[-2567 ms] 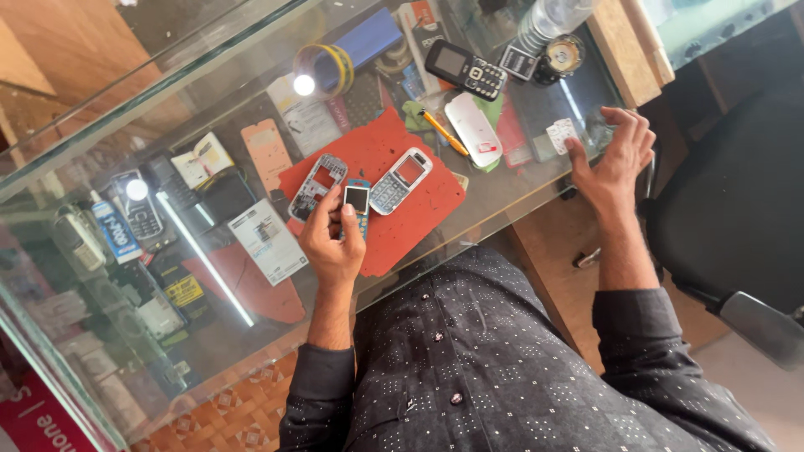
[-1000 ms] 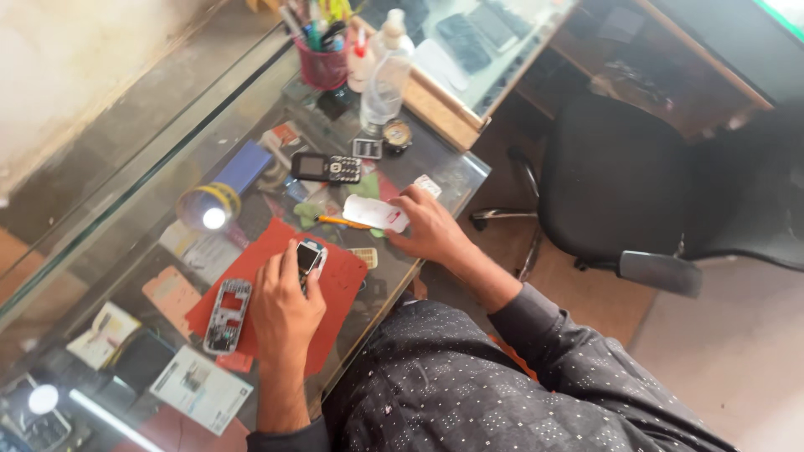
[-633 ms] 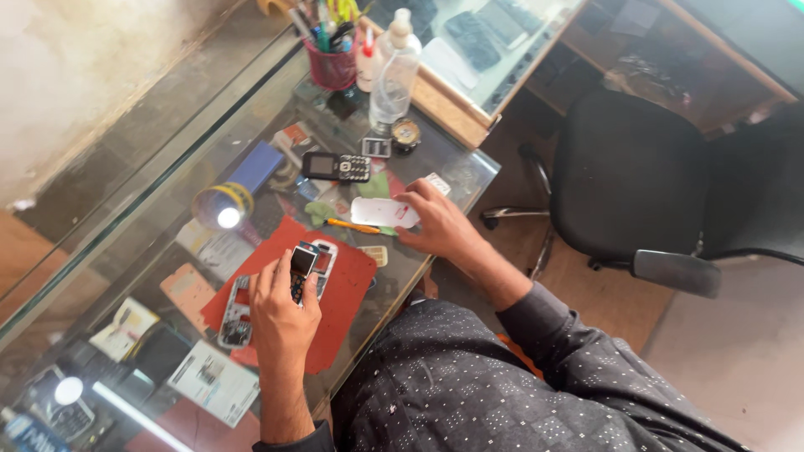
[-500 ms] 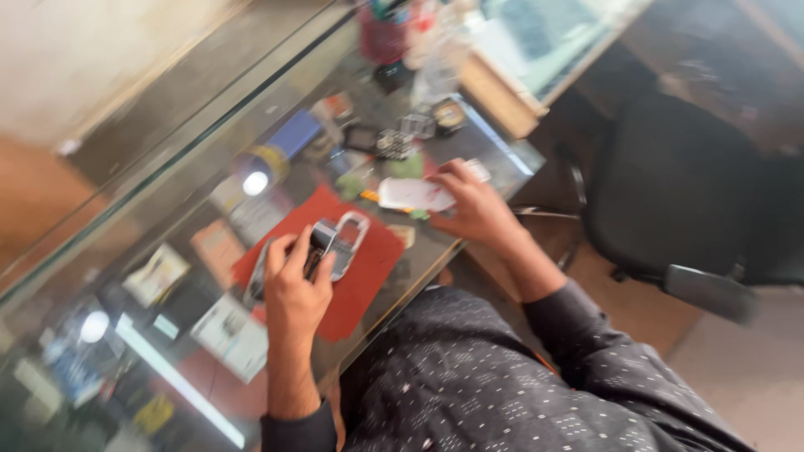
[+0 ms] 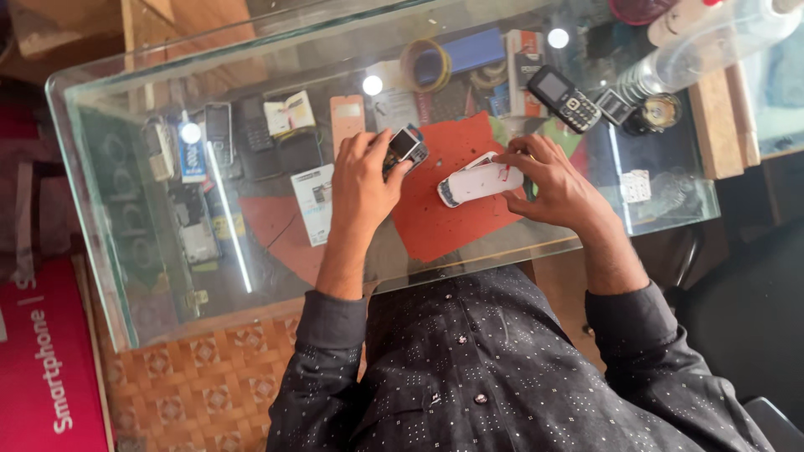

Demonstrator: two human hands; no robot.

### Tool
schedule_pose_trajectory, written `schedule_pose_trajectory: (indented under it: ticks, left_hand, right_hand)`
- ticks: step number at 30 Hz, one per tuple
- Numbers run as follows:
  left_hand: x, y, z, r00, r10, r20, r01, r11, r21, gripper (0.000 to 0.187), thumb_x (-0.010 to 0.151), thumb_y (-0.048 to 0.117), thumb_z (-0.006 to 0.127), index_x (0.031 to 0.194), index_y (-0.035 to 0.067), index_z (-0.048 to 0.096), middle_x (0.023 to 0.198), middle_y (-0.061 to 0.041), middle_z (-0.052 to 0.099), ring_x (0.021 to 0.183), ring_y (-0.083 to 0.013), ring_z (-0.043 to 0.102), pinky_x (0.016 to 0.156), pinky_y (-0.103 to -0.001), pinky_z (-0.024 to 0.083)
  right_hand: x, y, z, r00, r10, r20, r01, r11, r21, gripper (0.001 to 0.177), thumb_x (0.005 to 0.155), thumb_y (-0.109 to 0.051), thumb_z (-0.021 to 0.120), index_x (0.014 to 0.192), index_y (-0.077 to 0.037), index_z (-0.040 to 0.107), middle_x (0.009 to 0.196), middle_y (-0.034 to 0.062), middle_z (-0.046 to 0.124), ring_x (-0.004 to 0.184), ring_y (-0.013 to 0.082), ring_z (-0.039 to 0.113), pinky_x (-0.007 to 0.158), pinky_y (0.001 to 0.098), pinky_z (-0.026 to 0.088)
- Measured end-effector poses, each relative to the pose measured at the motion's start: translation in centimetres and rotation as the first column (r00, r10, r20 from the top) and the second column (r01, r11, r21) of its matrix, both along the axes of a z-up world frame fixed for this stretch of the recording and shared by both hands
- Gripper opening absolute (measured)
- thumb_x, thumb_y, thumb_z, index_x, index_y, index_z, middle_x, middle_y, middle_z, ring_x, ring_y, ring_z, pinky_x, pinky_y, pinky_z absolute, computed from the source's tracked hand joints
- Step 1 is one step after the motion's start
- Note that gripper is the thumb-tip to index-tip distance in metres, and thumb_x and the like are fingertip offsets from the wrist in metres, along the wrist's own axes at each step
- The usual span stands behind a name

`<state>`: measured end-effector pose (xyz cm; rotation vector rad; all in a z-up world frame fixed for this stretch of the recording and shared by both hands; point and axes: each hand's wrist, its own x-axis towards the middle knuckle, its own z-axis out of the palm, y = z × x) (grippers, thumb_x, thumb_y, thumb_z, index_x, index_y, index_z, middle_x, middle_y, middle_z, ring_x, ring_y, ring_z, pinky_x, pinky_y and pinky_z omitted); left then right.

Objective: The person disassembles a mobile phone using a screwdriver, removes the keypad and screen components, and then reassembles the device.

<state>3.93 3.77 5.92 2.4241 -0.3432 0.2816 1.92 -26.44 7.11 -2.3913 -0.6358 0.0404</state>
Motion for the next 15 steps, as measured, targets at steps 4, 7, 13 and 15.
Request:
schedule_pose_trajectory:
  ticks: [4,7,13,15]
  left_hand:
    - [-0.5,-0.8,1.0,1.0,-0.026,-0.01,0.025,0.996,-0.08,0.05,0.083,0.02,0.086,0.125,0.0,0.068,0.111,-0.014,0.066,0.104,-0.0355,0.061,0.09,-0.047,0.05]
    - [-1.1,-2.8,1.1,0.994,-0.101,-0.029,0.098,0.991,-0.091,0.053,0.08,0.02,0.085,0.125,-0.001,0.067,0.111,-0.015,0.066,0.104,-0.0358,0.06,0.09,-0.046,0.05]
    - [-1.5,-7.8,-1.1,0.976,-0.214,-0.032,0.216,0.971,0.098,0.056,0.08,0.022,0.083,0.127,-0.002,0.065,0.11,-0.012,0.066,0.107,-0.0306,0.06,0.095,-0.045,0.049]
    - [-1.5,-8.4,-1.6,0.974,-0.225,-0.04,0.228,0.962,0.148,0.056,0.082,0.023,0.082,0.128,-0.002,0.063,0.109,-0.012,0.066,0.108,-0.0297,0.059,0.096,-0.045,0.048]
  right_hand:
    - [1.9,1.4,-0.8,0.994,0.098,-0.049,-0.1,0.993,-0.054,0.059,0.069,-0.007,0.076,0.128,-0.007,0.068,0.126,0.0121,0.059,0.116,0.0336,0.053,0.103,0.0449,0.043]
    - [2.5,1.4,-0.7,0.987,0.109,-0.119,-0.118,0.991,-0.071,0.063,0.07,-0.004,0.074,0.132,-0.006,0.066,0.131,0.0126,0.059,0.116,0.0341,0.052,0.103,0.046,0.043]
    - [1.4,-0.8,0.4,1.0,-0.028,0.002,0.028,0.995,0.097,0.06,0.077,-0.004,0.072,0.135,-0.001,0.06,0.137,0.0174,0.057,0.132,0.0379,0.053,0.114,0.0464,0.042]
    - [0.8,-1.4,0.6,0.999,-0.046,0.016,0.045,0.997,0.06,0.062,0.077,-0.004,0.074,0.137,0.0,0.059,0.137,0.019,0.057,0.132,0.0393,0.053,0.115,0.049,0.04]
